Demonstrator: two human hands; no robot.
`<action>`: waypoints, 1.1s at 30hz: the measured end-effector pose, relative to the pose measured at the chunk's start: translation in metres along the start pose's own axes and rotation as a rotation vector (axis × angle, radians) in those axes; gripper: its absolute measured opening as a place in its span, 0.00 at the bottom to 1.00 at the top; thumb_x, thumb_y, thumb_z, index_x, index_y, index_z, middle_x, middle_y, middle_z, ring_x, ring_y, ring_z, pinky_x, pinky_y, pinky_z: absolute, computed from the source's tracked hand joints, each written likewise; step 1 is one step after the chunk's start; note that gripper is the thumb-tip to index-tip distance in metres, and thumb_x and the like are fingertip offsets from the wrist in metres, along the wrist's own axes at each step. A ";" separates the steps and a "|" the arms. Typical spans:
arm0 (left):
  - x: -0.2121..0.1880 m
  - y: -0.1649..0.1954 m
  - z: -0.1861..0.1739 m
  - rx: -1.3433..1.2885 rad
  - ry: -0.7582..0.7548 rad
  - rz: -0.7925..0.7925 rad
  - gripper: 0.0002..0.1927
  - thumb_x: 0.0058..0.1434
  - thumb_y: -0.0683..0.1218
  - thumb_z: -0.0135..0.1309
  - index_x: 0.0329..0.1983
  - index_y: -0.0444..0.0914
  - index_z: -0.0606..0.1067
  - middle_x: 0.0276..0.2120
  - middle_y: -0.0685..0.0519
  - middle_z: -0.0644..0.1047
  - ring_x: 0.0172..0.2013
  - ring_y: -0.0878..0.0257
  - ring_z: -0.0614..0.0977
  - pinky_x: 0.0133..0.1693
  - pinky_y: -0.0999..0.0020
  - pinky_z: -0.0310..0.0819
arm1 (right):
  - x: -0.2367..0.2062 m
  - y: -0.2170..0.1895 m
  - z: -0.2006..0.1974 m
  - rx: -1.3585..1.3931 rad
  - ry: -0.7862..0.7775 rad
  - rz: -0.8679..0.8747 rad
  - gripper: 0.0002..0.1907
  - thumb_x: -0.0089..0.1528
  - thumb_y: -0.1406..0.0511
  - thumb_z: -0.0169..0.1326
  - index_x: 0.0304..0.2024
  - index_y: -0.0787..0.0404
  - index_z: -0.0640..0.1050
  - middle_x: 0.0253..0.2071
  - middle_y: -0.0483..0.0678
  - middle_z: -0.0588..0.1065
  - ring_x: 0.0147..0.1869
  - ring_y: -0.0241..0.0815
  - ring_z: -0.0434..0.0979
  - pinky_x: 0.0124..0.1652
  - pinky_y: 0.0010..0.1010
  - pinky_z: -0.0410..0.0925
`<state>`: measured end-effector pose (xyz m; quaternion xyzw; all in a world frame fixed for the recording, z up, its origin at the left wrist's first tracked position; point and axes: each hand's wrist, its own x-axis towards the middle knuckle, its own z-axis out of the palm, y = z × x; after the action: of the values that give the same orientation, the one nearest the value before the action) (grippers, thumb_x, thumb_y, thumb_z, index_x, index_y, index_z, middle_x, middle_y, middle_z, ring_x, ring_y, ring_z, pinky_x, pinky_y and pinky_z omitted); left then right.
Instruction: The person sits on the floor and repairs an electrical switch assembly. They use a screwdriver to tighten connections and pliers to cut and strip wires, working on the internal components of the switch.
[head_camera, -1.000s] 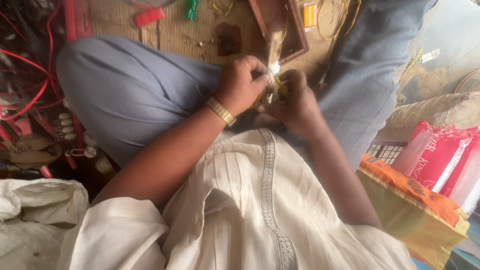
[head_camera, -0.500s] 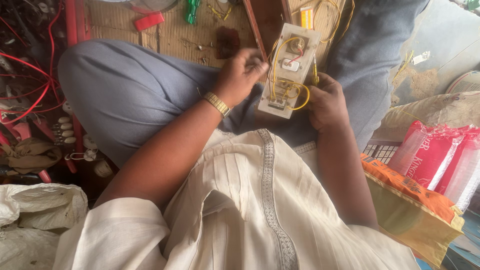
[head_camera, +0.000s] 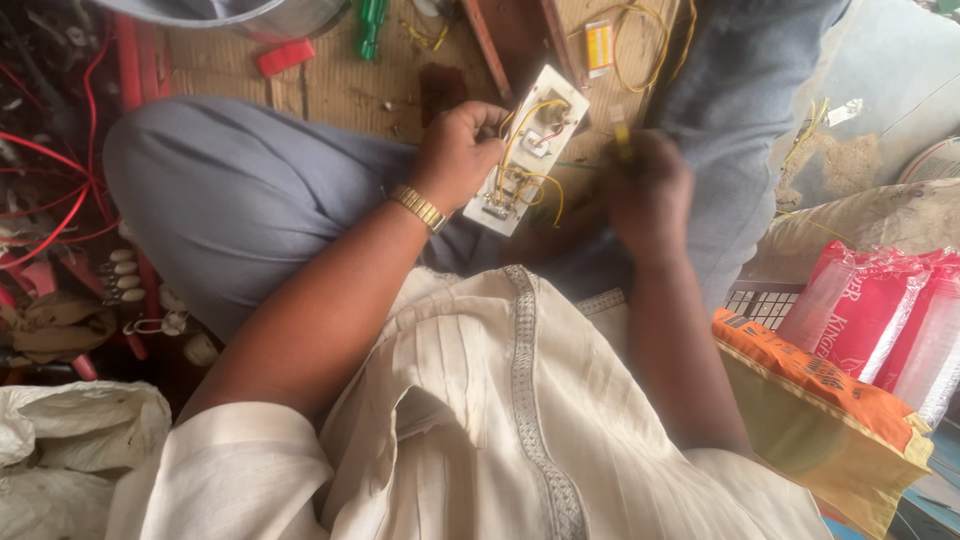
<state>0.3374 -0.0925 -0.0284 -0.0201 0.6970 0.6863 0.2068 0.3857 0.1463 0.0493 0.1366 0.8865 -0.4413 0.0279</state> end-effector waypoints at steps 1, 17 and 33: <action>0.000 0.001 0.000 0.001 0.001 -0.024 0.11 0.59 0.35 0.56 0.45 0.32 0.78 0.35 0.55 0.81 0.33 0.72 0.79 0.37 0.75 0.76 | 0.000 0.000 0.007 0.009 -0.049 0.030 0.08 0.63 0.67 0.61 0.42 0.65 0.79 0.35 0.54 0.78 0.37 0.48 0.79 0.38 0.34 0.72; -0.002 0.008 0.001 -0.079 -0.039 -0.165 0.12 0.59 0.36 0.55 0.46 0.30 0.78 0.31 0.56 0.80 0.29 0.75 0.77 0.31 0.77 0.73 | 0.008 -0.006 0.048 -0.297 -0.045 -0.416 0.09 0.58 0.67 0.63 0.40 0.60 0.79 0.38 0.53 0.79 0.42 0.57 0.78 0.47 0.45 0.69; 0.000 -0.002 0.002 0.020 -0.035 -0.068 0.15 0.57 0.37 0.57 0.49 0.31 0.77 0.33 0.55 0.80 0.31 0.73 0.79 0.34 0.75 0.76 | 0.012 -0.020 0.053 -0.347 -0.111 -0.580 0.13 0.57 0.68 0.61 0.43 0.60 0.77 0.39 0.50 0.78 0.44 0.53 0.78 0.50 0.45 0.67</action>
<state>0.3388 -0.0906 -0.0299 -0.0297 0.6989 0.6723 0.2423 0.3652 0.0954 0.0305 -0.1523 0.9473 -0.2803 -0.0277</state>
